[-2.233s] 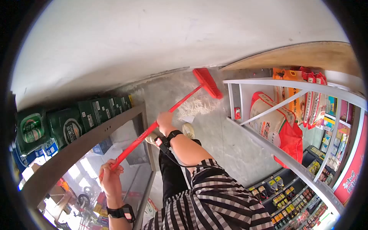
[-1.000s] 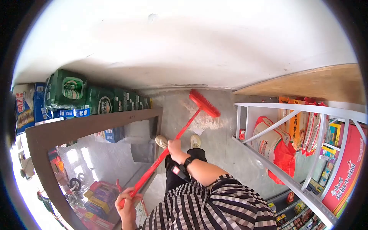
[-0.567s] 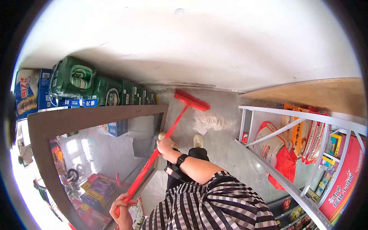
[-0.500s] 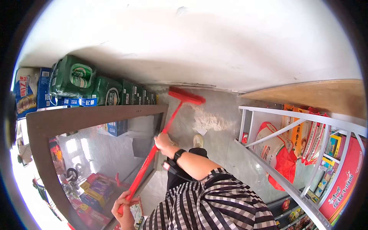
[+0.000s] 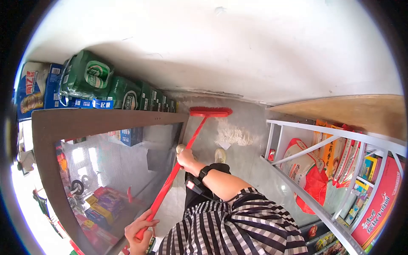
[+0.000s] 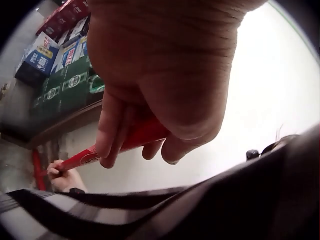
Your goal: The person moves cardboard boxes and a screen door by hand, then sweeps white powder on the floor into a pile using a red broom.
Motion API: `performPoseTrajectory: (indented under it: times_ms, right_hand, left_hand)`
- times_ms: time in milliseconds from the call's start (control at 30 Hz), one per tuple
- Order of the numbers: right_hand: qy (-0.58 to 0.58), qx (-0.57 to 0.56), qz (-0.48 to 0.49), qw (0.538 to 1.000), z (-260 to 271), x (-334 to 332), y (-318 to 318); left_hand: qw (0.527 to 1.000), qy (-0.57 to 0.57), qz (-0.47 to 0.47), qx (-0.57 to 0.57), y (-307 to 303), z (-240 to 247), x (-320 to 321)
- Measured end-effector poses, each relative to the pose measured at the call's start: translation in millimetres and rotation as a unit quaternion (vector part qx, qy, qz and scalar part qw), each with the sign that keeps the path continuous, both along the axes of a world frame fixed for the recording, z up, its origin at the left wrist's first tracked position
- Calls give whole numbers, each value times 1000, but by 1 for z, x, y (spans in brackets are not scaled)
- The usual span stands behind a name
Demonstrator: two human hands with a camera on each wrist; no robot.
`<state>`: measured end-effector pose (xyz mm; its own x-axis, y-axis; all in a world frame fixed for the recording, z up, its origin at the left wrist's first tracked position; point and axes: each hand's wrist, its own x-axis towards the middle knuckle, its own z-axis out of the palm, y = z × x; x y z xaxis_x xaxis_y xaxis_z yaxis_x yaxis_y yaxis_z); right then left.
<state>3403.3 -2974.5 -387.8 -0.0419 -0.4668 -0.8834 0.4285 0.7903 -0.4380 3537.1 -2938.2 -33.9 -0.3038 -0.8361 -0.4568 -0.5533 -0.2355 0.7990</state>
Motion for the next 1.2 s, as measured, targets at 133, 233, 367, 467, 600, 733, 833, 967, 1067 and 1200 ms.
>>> performPoseTrajectory:
  times_ms: [133, 233, 367, 467, 600, 733, 833, 967, 1067, 1200]
  right_hand:
    - [26, -94, 71, 993, -20, 3, -22]
    - [-166, -222, -85, 957, -111, 19, -29]
    - [70, -22, 116, 990, -55, -6, -31]
    - [56, 64, 106, 991, -1, -31, -8]
    - [36, 64, 13, 997, 13, -23, 19]
    - [-14, -15, -44, 999, 62, -30, -6]
    - [-3, -102, -18, 995, -34, -10, -22]
    - [-15, -48, 24, 998, -42, -19, -53]
    - [3, -7, 52, 999, -43, -18, -22]
    - [-32, -41, 21, 998, -19, -30, 6]
  left_hand:
    - [996, 23, -69, -59, -12, 2, -10]
    - [980, -86, -145, -108, -14, -35, -20]
    - [987, -27, -126, -95, -18, -59, -9]
    - [984, -46, -163, -50, -6, -37, -13]
    - [997, -2, -64, -31, 1, -8, -3]
    - [992, 37, -121, -18, -4, 22, -3]
    - [985, -40, -121, -116, -4, -5, -16]
    - [984, -44, -93, -149, -20, -46, -41]
    - [997, -18, -44, -67, -24, -46, -35]
    - [995, -5, -67, -77, -16, -20, -12]
